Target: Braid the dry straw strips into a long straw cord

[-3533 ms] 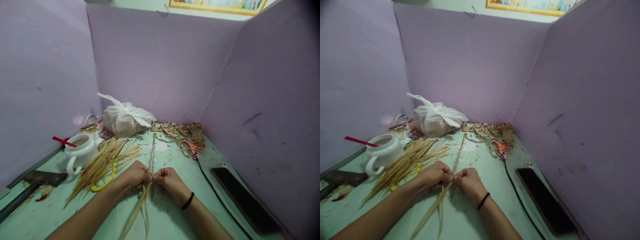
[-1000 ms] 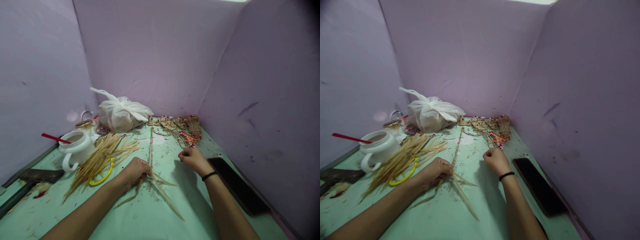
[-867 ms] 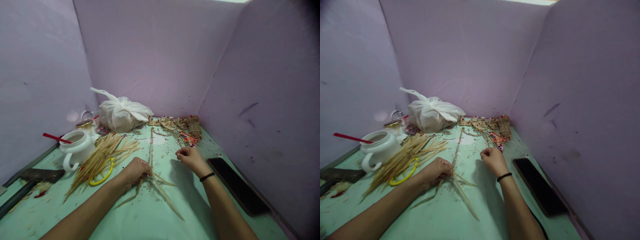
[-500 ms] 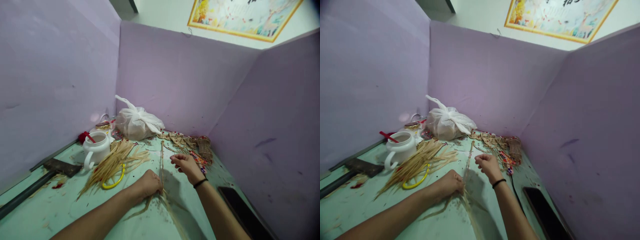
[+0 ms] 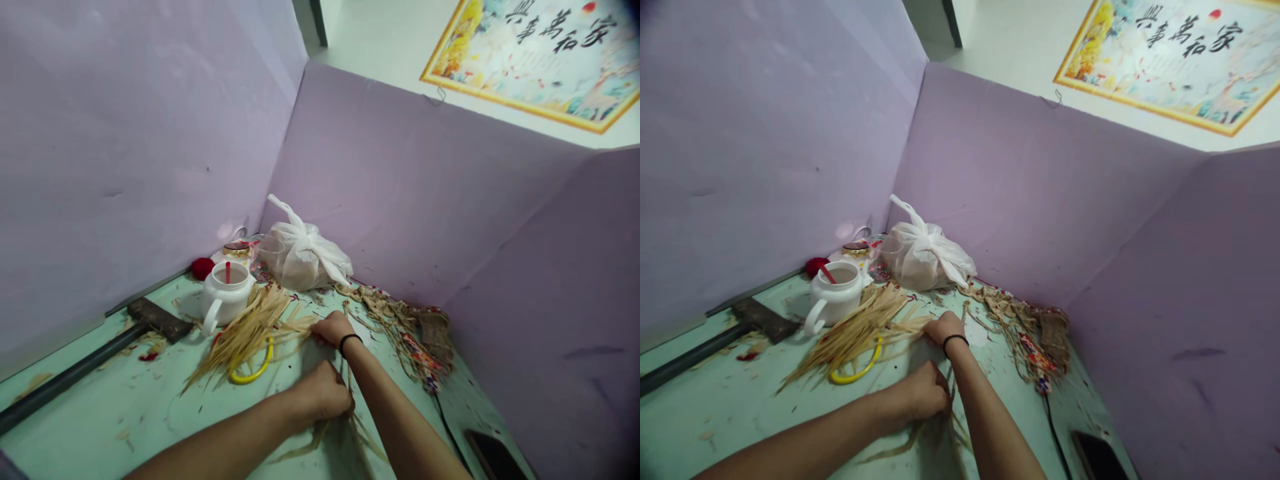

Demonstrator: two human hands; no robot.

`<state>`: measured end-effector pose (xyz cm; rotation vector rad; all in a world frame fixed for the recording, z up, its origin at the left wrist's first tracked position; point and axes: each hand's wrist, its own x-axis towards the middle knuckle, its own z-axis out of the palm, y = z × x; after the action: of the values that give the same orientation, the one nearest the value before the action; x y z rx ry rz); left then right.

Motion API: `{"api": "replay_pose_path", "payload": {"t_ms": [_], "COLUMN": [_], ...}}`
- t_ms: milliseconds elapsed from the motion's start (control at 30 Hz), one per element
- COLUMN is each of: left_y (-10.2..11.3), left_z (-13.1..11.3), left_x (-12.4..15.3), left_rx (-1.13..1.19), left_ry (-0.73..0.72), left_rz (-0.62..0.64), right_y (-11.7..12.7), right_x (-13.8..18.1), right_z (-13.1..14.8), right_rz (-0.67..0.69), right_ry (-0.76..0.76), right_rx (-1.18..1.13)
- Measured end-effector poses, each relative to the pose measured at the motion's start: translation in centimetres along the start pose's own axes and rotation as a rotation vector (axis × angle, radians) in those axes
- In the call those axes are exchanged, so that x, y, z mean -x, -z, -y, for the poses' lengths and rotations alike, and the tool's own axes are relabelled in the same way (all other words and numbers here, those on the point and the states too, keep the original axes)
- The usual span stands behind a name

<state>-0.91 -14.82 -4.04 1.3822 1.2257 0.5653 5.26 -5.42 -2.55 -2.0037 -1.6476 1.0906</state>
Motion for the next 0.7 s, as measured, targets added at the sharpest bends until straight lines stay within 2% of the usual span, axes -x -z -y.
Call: {"api": "replay_pose_path", "payload": {"t_ms": [133,200,267,333,433,533,600,700], "left_y": [-0.2,-0.2,-0.2,0.0,0.4,0.9,1.1,1.3], "left_z": [0.4,0.5,0.2,-0.3,-1.2,-1.6,-1.6,-1.4], "left_x": [-0.4,-0.5,-0.4,-0.1,0.5,0.8,0.9,0.7], "left_rx": [0.023,0.023,0.059,0.132,0.187,0.149,0.146,0.151], "left_ry": [-0.006,0.012,0.011,0.006,0.052,0.108,0.116,0.112], "left_rz": [0.022,0.021,0.028,0.055,0.089,0.110,0.148,0.191], "right_y": [1.1,2.8,5.1,7.6,10.2,10.0,8.4,5.5], "right_x": [1.2,2.3,3.9,5.6,8.2,9.8,10.2,10.2], "right_z": [0.9,1.2,1.1,0.2,-2.5,-6.4,-8.7,-10.8], "right_rz": [0.011,0.014,0.014,-0.028,-0.121,-0.057,-0.007,0.011], "right_ry": [0.035,0.078,0.134,0.242,0.363,0.352,0.379,0.379], "right_rx": [-0.124,-0.234,-0.443,-0.500,-0.399,-0.185,-0.097,-0.117]}}
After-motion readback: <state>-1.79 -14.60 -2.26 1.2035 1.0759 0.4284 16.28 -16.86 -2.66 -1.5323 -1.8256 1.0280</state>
